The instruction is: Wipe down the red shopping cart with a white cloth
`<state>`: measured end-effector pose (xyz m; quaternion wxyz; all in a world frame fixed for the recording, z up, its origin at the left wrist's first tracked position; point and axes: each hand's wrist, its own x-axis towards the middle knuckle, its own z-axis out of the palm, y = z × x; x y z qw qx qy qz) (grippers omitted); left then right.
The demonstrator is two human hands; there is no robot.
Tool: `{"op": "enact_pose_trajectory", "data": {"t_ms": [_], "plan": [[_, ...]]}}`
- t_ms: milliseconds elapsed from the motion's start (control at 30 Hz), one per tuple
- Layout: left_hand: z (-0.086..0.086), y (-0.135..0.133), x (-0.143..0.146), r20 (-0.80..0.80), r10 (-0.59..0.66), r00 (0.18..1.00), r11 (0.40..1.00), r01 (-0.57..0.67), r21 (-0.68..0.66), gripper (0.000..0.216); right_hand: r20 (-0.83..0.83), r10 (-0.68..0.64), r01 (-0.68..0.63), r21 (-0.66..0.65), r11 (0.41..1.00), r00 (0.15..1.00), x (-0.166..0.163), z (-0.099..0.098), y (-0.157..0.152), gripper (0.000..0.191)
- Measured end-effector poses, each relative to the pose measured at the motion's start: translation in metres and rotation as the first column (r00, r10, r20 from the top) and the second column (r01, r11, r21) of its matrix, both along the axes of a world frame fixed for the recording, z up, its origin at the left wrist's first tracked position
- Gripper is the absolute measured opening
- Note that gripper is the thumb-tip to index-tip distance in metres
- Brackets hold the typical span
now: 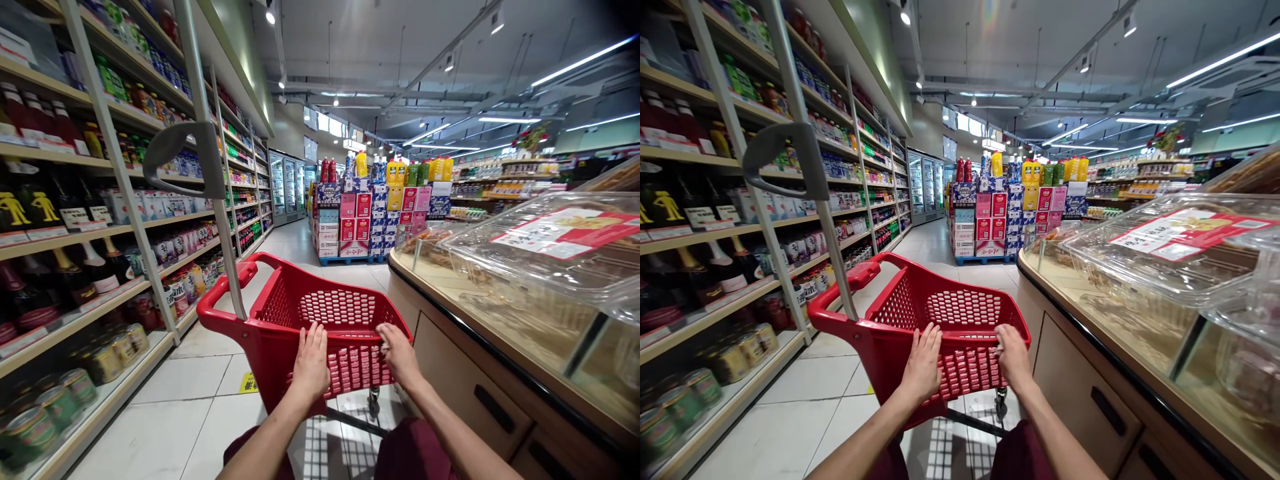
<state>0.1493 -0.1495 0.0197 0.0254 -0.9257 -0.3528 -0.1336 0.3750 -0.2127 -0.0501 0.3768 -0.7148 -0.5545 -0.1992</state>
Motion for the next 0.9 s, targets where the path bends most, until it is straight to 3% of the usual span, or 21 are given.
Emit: {"op": "enact_pose_trajectory", "data": {"t_ms": [67, 133, 300, 367, 533, 700, 833, 900], "plan": [[0.0, 0.0, 0.001, -0.002, -0.004, 1.0, 1.0, 0.004, -0.005, 0.064, 0.067, 0.147, -0.146, -0.031, 0.989, 0.987, -0.016, 0.002, 0.008, 0.055], [-0.001, 0.001, 0.0, -0.003, -0.009, 1.0, 1.0, 0.009, 0.003, 0.064, 0.095, 0.214, -0.208, -0.069, 0.976, 0.972, -0.018, 0.004, 0.008, 0.057], [-0.007, 0.002, -0.001, 0.013, -0.026, 1.0, 0.998, 0.025, 0.061, 0.066, -0.011, -0.037, 0.036, -0.086, 0.996, 0.999, 0.013, 0.01, -0.01, 0.044], [-0.008, 0.002, -0.001, 0.017, -0.026, 1.0, 0.997, 0.025, 0.068, 0.065, -0.008, -0.013, 0.013, -0.088, 0.996, 1.0, 0.007, 0.01, -0.006, 0.044], [-0.008, 0.001, -0.002, 0.009, -0.032, 0.999, 0.997, 0.031, 0.074, 0.064, 0.058, 0.203, -0.199, -0.071, 0.977, 0.977, -0.021, 0.007, 0.008, 0.056], [-0.007, 0.0, -0.003, 0.018, -0.036, 0.999, 0.999, 0.035, 0.037, 0.064, -0.043, -0.001, -0.002, -0.073, 0.997, 0.999, -0.013, 0.008, 0.007, 0.049], [-0.007, 0.0, -0.004, 0.009, -0.037, 0.999, 0.998, 0.036, 0.047, 0.064, 0.042, 0.219, -0.216, -0.065, 0.974, 0.975, -0.035, 0.01, 0.014, 0.053], [-0.006, 0.001, -0.004, -0.017, -0.041, 0.999, 0.998, 0.042, 0.052, 0.064, 0.059, 0.253, -0.249, -0.071, 0.966, 0.966, -0.032, 0.011, 0.01, 0.055]]}}
